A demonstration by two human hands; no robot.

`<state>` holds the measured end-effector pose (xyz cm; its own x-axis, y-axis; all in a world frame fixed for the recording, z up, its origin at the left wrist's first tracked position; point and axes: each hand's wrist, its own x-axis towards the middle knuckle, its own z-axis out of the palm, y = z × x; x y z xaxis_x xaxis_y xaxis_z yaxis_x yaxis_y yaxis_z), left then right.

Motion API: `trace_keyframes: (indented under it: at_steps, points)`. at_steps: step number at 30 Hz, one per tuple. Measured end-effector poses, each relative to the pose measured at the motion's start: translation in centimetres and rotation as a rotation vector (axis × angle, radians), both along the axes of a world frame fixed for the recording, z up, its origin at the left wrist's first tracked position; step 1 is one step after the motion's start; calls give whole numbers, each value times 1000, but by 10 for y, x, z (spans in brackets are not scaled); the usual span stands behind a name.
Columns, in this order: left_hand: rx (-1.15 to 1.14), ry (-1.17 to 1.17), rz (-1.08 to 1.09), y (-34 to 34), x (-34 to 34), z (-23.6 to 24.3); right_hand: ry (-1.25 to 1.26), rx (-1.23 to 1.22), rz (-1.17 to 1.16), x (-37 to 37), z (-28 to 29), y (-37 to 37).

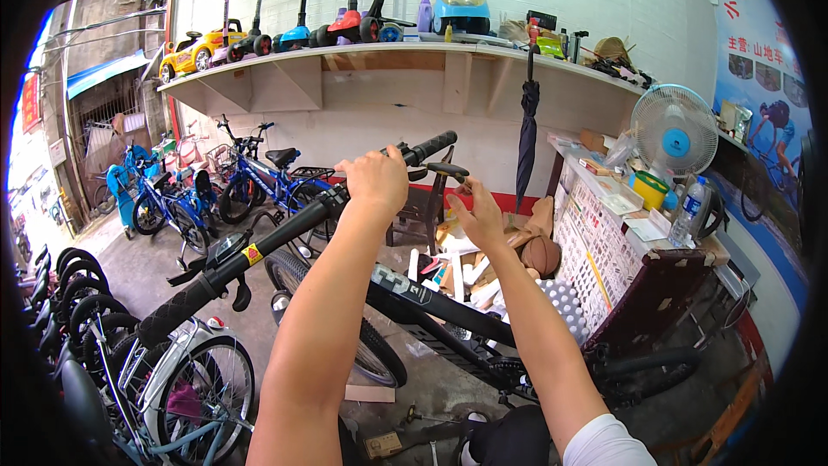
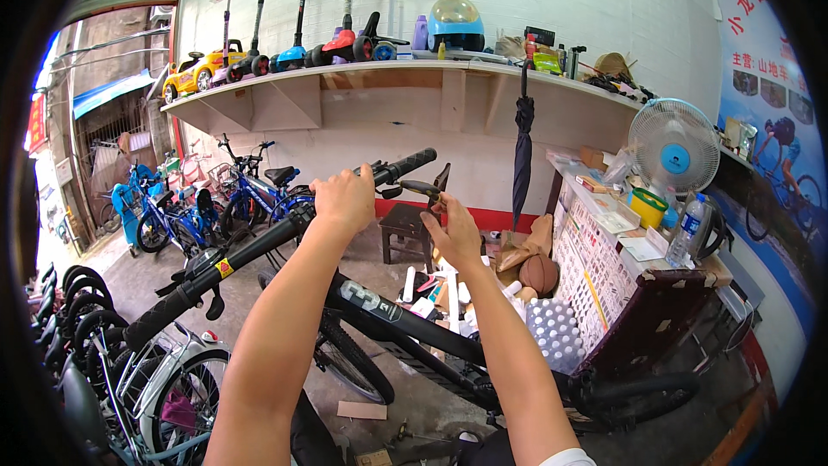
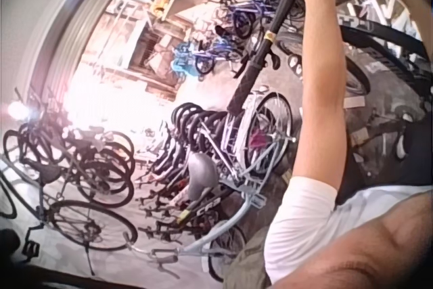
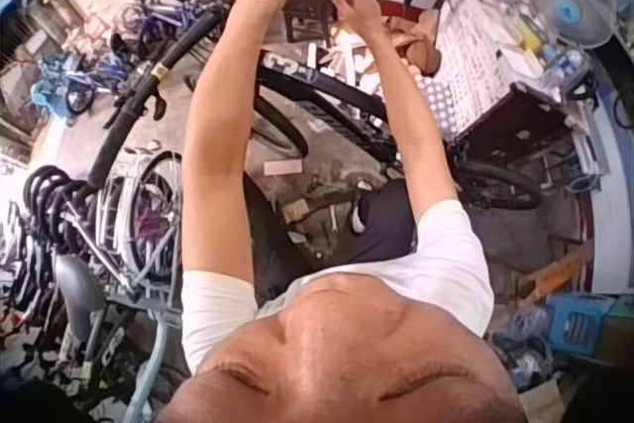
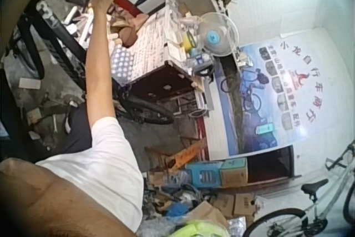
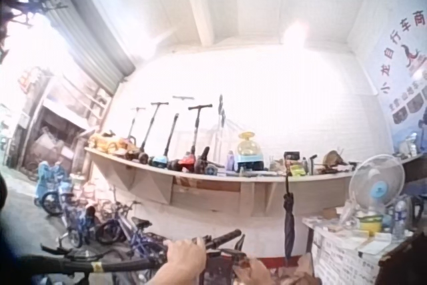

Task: The person tightens the bicycle handlebars using a tool, installs the pedal using a wrench, and removes the protective foam wrapper from the bicycle frame by hand.

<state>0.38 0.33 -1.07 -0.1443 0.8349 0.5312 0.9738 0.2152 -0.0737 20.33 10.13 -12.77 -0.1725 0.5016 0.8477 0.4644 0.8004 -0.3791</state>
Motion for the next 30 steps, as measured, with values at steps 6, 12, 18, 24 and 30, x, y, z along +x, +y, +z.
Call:
trace_keyframes:
  at_steps: [6, 12, 18, 24, 30]
  points:
    - [-33, 1, -38, -4, 0, 2, 38, -55, -62, -5, -8, -39]
    - [-19, -4, -62, -7, 3, 4, 75, -132, -98, -4, -5, -52]
    - [-41, -46, -81, -8, 2, 6, 151, -187, -62, -13, -7, -66]
    - [-34, -52, -80, -7, 1, 5, 164, -294, -51, -23, 1, -89]
    - [-43, -80, -69, -9, 3, 7, 386, -299, -46, -36, -4, -84]
